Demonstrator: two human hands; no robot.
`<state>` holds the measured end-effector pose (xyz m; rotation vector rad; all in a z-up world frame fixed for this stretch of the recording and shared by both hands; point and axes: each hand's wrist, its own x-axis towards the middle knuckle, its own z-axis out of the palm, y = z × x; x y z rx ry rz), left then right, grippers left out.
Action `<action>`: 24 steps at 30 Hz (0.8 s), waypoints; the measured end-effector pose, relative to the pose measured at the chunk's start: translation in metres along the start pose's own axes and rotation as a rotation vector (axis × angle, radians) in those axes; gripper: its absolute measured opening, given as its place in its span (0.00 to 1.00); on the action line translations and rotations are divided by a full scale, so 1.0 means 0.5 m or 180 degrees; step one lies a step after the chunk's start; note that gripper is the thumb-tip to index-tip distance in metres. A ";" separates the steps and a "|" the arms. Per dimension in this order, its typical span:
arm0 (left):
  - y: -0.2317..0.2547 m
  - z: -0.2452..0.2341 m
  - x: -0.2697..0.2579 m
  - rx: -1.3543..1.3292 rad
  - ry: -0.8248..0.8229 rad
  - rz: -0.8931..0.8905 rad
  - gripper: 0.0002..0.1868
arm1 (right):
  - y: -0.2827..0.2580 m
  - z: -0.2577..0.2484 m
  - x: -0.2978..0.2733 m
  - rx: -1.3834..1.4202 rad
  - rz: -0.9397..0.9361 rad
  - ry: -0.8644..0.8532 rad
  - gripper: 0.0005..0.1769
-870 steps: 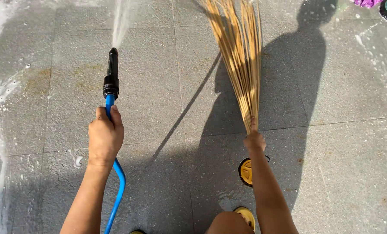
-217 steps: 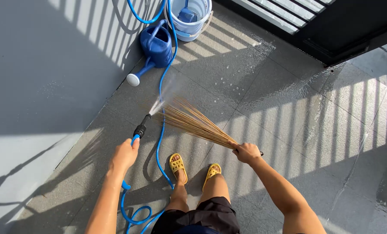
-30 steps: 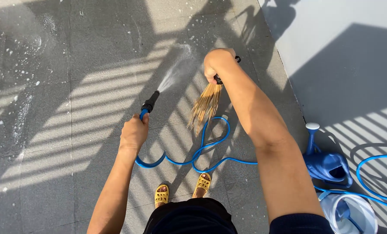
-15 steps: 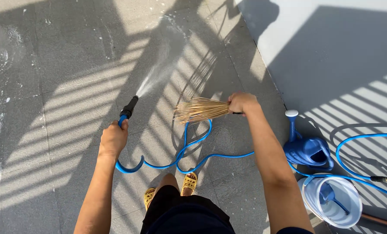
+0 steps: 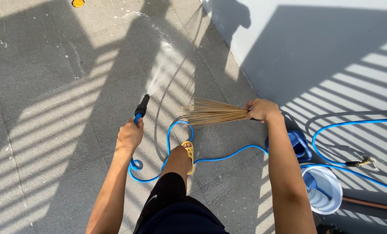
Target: Cleaning a balcony or patio using a water hose and a broom.
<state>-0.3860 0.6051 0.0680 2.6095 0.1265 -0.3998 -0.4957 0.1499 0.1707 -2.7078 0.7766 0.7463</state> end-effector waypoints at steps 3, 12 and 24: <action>0.046 0.023 0.036 -0.0033 -0.0107 0.0035 0.29 | 0.015 -0.036 0.042 0.0077 0.0172 0.0114 0.24; 0.149 0.079 0.274 -0.0265 -0.0041 -0.0260 0.29 | 0.056 -0.101 0.417 0.0211 -0.0033 0.0746 0.26; 0.318 0.073 0.563 -0.0398 0.0180 -0.0326 0.27 | -0.011 -0.189 0.630 0.2177 0.0205 0.0721 0.29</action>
